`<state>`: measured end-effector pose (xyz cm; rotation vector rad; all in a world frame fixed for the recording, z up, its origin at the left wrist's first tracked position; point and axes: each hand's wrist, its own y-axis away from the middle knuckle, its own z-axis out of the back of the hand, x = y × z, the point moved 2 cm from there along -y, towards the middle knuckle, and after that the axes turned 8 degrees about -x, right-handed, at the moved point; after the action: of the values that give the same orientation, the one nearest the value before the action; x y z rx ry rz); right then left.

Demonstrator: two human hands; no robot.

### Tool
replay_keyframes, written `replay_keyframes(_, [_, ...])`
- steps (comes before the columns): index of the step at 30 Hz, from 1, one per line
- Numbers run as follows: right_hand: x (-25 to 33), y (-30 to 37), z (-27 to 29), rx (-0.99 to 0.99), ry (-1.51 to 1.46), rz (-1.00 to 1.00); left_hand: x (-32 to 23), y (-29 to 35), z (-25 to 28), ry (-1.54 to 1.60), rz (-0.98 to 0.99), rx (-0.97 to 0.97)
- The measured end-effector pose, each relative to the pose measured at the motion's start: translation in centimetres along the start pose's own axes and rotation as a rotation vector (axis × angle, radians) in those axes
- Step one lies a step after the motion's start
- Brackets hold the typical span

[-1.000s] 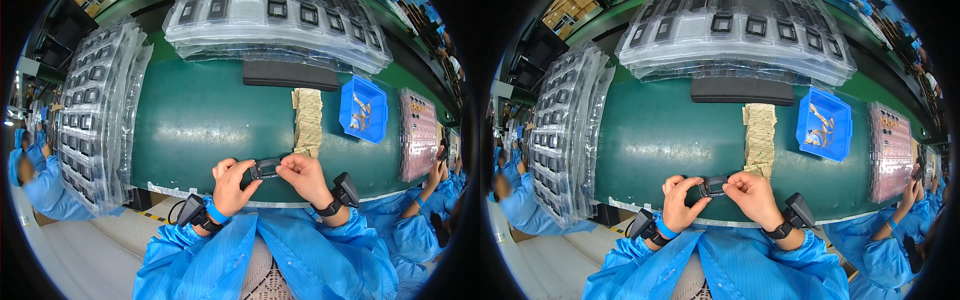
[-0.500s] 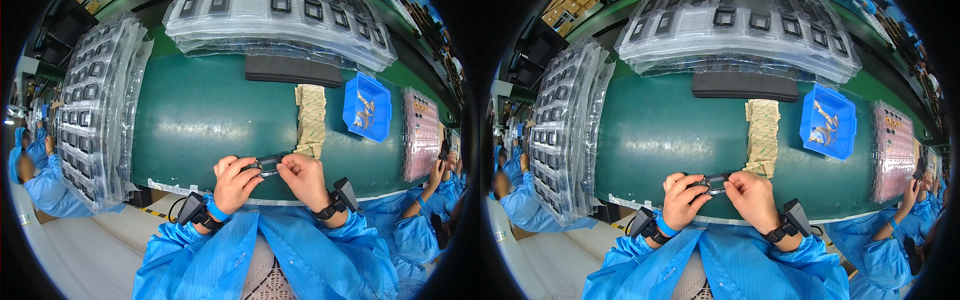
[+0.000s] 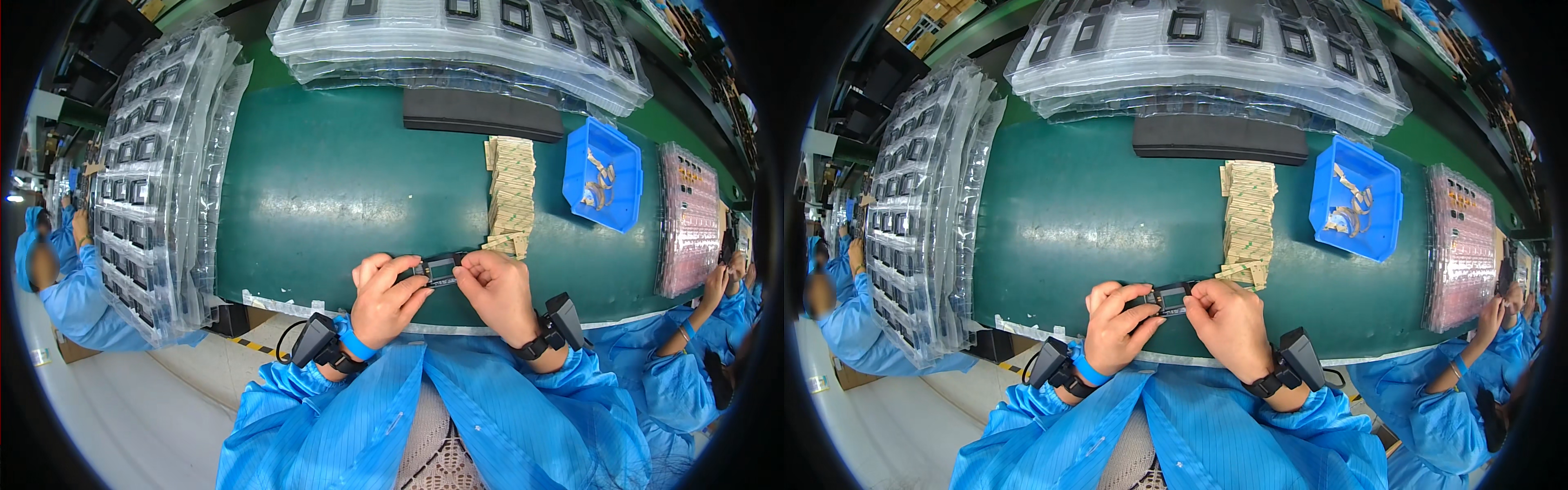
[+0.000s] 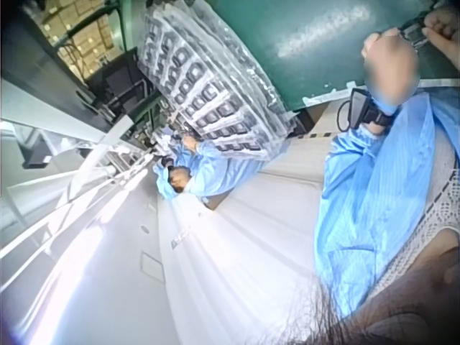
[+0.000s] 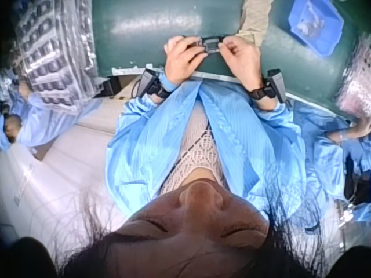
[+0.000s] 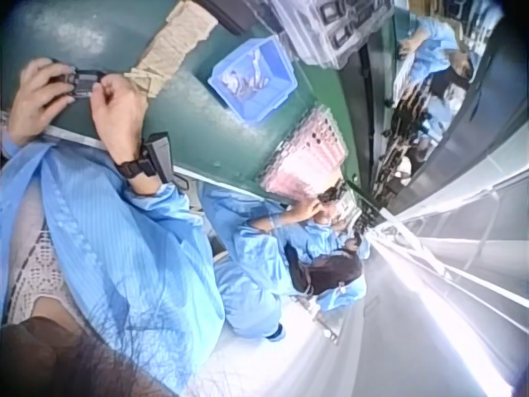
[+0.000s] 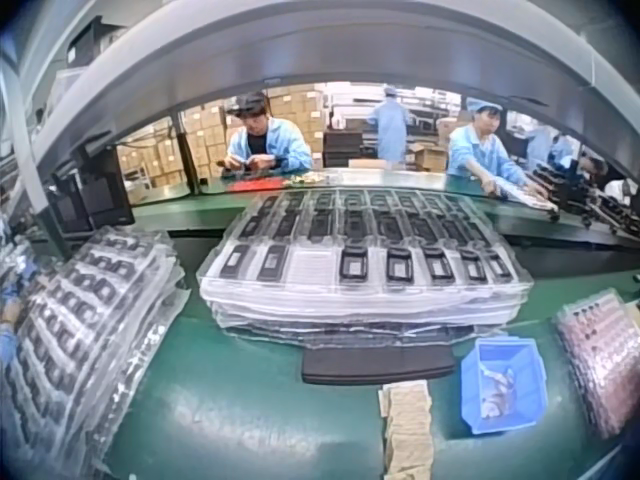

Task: Assembling small electronic inserts into a plastic frame on a factory assembly line.

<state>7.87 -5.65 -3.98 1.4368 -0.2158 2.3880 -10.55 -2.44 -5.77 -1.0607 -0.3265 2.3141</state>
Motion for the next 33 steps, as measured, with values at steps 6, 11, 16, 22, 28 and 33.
replay_keyframes(6, [0.28, -0.05, 0.12, 0.012, 0.044, 0.014, -0.29, -0.13, 0.05, -0.044, -0.056, -0.004])
replay_keyframes(11, [0.12, -0.04, 0.02, 0.005, 0.067, 0.026, -0.34, -0.18, 0.05, -0.033, -0.023, 0.007])
replay_keyframes(16, [0.39, -0.08, 0.02, -0.002, 0.069, 0.02, -0.13, -0.14, 0.01, -0.016, -0.015, 0.007])
replay_keyframes(22, [0.11, -0.06, 0.06, 0.009, 0.118, 0.062, -0.51, -0.07, -0.13, -0.082, -0.055, 0.061])
replay_keyframes(28, [0.42, -0.02, 0.01, 0.001, 0.103, 0.033, -0.43, -0.05, -0.06, -0.061, -0.008, 0.062])
replay_keyframes(33, [0.81, -0.14, 0.1, 0.015, 0.123, 0.042, -0.26, -0.03, 0.09, 0.024, 0.121, 0.046])
